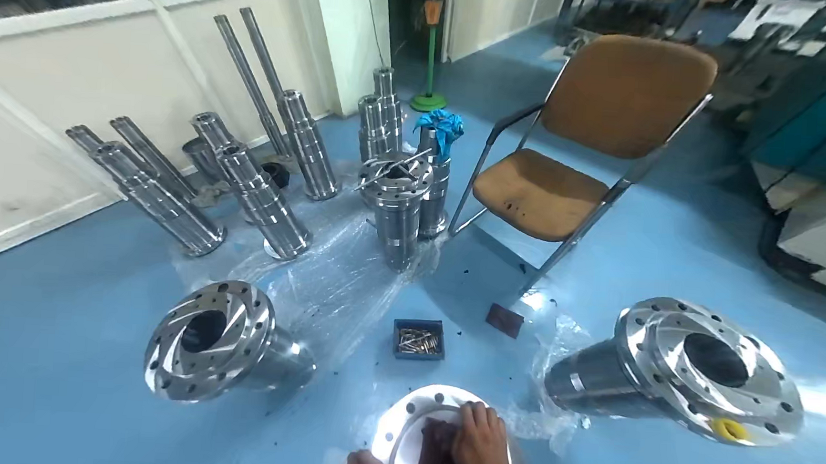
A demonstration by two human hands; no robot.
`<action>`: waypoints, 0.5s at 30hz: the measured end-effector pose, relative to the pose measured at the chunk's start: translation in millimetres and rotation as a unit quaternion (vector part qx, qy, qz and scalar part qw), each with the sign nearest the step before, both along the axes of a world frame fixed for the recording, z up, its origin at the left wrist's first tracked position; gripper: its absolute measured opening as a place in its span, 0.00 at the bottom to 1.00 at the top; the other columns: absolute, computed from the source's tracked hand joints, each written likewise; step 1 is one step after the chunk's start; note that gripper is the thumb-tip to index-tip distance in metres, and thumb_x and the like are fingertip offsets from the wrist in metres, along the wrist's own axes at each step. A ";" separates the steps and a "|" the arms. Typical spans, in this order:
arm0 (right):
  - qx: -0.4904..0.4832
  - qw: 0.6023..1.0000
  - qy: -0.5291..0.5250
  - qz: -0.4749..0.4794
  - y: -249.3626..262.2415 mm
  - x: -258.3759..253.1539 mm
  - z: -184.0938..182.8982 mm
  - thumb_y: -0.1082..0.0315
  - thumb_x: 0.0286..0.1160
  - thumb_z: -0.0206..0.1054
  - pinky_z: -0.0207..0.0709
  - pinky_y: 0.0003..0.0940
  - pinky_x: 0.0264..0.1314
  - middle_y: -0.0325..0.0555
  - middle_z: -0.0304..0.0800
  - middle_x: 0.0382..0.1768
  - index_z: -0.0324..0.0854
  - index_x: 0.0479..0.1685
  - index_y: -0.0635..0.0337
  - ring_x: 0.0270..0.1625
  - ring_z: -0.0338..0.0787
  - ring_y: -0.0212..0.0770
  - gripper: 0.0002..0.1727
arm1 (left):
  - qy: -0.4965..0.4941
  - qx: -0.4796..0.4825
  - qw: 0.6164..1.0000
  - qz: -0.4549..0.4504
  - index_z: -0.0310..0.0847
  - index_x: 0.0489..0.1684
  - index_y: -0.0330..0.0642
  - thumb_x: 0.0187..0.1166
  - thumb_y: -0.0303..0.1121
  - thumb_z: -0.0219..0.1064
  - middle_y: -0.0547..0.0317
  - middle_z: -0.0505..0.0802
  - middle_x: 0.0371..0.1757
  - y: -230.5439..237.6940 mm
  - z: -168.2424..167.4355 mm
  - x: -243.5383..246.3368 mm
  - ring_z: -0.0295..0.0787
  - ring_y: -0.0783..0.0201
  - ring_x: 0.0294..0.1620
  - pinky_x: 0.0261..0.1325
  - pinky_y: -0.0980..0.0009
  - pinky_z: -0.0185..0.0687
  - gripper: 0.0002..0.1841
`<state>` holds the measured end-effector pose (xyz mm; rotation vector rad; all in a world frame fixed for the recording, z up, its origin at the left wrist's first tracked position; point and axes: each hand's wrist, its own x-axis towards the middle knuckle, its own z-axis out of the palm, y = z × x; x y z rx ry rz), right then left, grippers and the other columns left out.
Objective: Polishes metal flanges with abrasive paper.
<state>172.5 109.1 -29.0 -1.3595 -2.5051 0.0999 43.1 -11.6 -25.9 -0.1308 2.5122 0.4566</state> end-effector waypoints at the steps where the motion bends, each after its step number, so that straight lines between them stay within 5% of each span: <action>1: 0.001 1.000 0.002 0.000 -0.5 0.2 0.0 0.69 0.58 0.66 0.83 0.53 0.48 0.53 0.91 0.42 0.90 0.38 0.61 0.49 0.91 0.58 0.11 | 0.000 0.006 1.000 0.000 0.88 0.57 0.38 0.93 0.45 0.42 0.42 0.95 0.55 -1.2 1.4 1.4 0.92 0.44 0.63 0.62 0.40 0.84 0.27; 5: -0.064 0.998 -0.025 -0.013 -0.8 0.3 10.5 0.69 0.65 0.65 0.83 0.55 0.60 0.54 0.92 0.50 0.90 0.47 0.61 0.57 0.91 0.58 0.13 | -0.003 0.024 1.000 -0.004 0.88 0.58 0.35 0.94 0.45 0.43 0.36 0.94 0.56 -1.3 4.5 4.2 0.91 0.39 0.63 0.64 0.38 0.83 0.27; 15: -0.060 0.997 -0.047 -0.019 -0.5 -0.9 15.7 0.68 0.67 0.63 0.82 0.50 0.57 0.51 0.93 0.48 0.90 0.46 0.60 0.54 0.91 0.56 0.14 | 0.005 -0.002 1.000 -0.007 0.88 0.57 0.38 0.96 0.44 0.42 0.39 0.95 0.54 4.9 9.7 4.7 0.92 0.40 0.63 0.62 0.39 0.83 0.27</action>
